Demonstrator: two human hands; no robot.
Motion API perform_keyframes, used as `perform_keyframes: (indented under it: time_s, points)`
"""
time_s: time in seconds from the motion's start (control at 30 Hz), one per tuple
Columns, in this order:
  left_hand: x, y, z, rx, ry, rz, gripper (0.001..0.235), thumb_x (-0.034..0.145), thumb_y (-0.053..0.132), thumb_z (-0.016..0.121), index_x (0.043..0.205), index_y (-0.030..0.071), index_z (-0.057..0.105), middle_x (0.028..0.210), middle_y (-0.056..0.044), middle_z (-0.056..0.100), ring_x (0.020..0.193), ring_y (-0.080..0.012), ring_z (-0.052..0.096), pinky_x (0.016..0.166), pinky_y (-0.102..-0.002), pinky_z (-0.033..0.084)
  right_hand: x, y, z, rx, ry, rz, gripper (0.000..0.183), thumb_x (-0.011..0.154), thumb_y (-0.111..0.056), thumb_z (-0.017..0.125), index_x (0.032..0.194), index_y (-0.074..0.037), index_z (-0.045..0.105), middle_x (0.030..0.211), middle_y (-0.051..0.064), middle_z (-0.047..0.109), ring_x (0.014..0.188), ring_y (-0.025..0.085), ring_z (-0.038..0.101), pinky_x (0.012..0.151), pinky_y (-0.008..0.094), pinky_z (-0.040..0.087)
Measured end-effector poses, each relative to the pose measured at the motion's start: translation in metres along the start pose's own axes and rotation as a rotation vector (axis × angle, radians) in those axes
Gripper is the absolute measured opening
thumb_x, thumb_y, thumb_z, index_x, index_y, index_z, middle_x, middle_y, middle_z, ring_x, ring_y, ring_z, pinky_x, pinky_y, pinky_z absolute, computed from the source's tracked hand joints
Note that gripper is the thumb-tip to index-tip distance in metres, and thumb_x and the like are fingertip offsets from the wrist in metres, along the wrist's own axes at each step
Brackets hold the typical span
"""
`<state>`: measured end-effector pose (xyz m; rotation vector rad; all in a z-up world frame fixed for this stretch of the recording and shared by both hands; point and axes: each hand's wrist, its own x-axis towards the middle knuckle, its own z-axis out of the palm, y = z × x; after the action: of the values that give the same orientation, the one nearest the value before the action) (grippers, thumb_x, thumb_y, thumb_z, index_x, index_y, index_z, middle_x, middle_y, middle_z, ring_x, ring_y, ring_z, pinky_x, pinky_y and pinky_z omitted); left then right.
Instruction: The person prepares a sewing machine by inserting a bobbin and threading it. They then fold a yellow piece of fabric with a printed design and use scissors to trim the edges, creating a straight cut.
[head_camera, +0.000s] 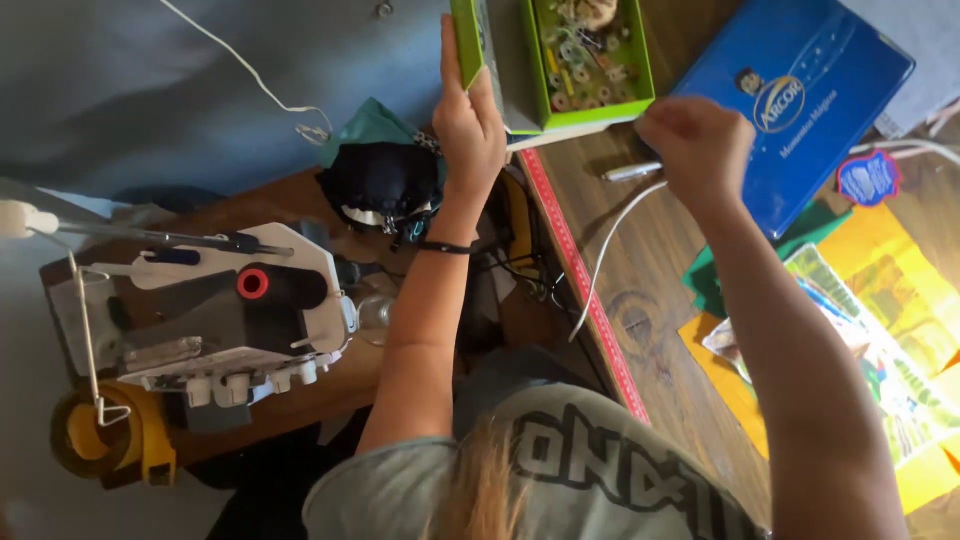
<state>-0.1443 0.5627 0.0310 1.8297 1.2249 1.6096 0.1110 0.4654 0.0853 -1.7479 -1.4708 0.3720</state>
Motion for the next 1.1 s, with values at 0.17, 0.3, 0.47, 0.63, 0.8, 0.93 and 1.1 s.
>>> perform_keyframes:
  time_s: [0.17,0.3,0.47,0.63,0.8,0.93,1.1]
  points:
    - [0.017,-0.012,0.007,-0.016,0.005,0.044,0.048,0.124,0.027,0.033,0.168,0.03,0.017,0.07,0.007,0.046,0.052,-0.0049,0.035,0.047,-0.023,0.032,0.05,0.003,0.038,0.087,0.129,-0.169,0.02,0.092,-0.007,0.078,0.112,-0.004,0.079,0.102,0.01,0.079,0.094,0.02,0.075,0.075,0.035,0.061]
    - [0.03,0.003,0.027,0.053,-0.154,0.121,0.051,0.118,0.015,0.057,0.162,0.023,0.033,0.171,-0.004,0.037,0.161,-0.0279,0.046,0.131,-0.033,0.047,-0.008,0.015,0.004,-0.012,0.128,-0.111,0.018,0.104,-0.017,0.074,0.12,-0.008,0.078,0.104,0.007,0.079,0.096,0.011,0.07,0.079,0.03,0.054]
    - [0.018,0.034,0.086,0.358,-0.524,0.414,0.059,0.108,0.027,0.077,0.155,0.018,0.044,0.16,-0.015,0.042,0.15,-0.0396,0.04,0.123,-0.054,0.038,-0.151,0.043,-0.074,-0.088,0.109,0.016,0.015,0.098,-0.001,0.073,0.111,-0.003,0.078,0.107,0.011,0.077,0.099,0.021,0.072,0.087,0.035,0.055]
    - [-0.044,0.105,0.126,0.328,-0.711,0.49,0.046,0.111,0.033,0.064,0.147,0.007,0.052,0.152,-0.024,0.048,0.144,-0.0507,0.032,0.12,-0.064,0.03,-0.292,0.101,-0.144,-0.352,0.285,0.217,0.015,0.101,-0.008,0.079,0.114,0.0,0.078,0.118,0.017,0.075,0.108,0.03,0.071,0.099,0.04,0.054]
    - [-0.182,0.181,0.169,0.04,-1.115,0.487,0.109,0.081,0.064,0.086,0.154,0.001,0.035,0.119,-0.017,0.074,0.103,-0.0288,0.071,0.082,-0.032,0.063,-0.401,0.134,-0.204,-0.821,0.48,0.414,0.055,0.084,-0.027,0.096,0.127,0.002,0.076,0.126,0.021,0.075,0.115,0.041,0.064,0.1,0.046,0.043]
    - [-0.239,0.154,0.217,0.343,-1.165,0.359,0.105,0.074,0.039,0.095,0.15,0.001,0.034,0.124,-0.025,0.059,0.108,-0.0406,0.06,0.082,-0.047,0.06,-0.443,0.158,-0.218,-0.752,0.586,0.776,0.063,0.087,-0.031,0.092,0.134,0.002,0.066,0.122,0.027,0.06,0.11,0.044,0.058,0.095,0.051,0.042]
    - [-0.218,0.15,0.202,0.02,-1.131,0.09,0.04,0.082,0.008,0.069,0.119,0.016,0.057,0.104,-0.017,0.077,0.091,-0.0464,0.072,0.077,-0.057,0.053,-0.455,0.19,-0.214,-0.44,0.692,0.893,0.03,0.087,-0.015,0.089,0.112,-0.01,0.073,0.081,0.0,0.071,0.073,0.014,0.069,0.075,0.034,0.057]
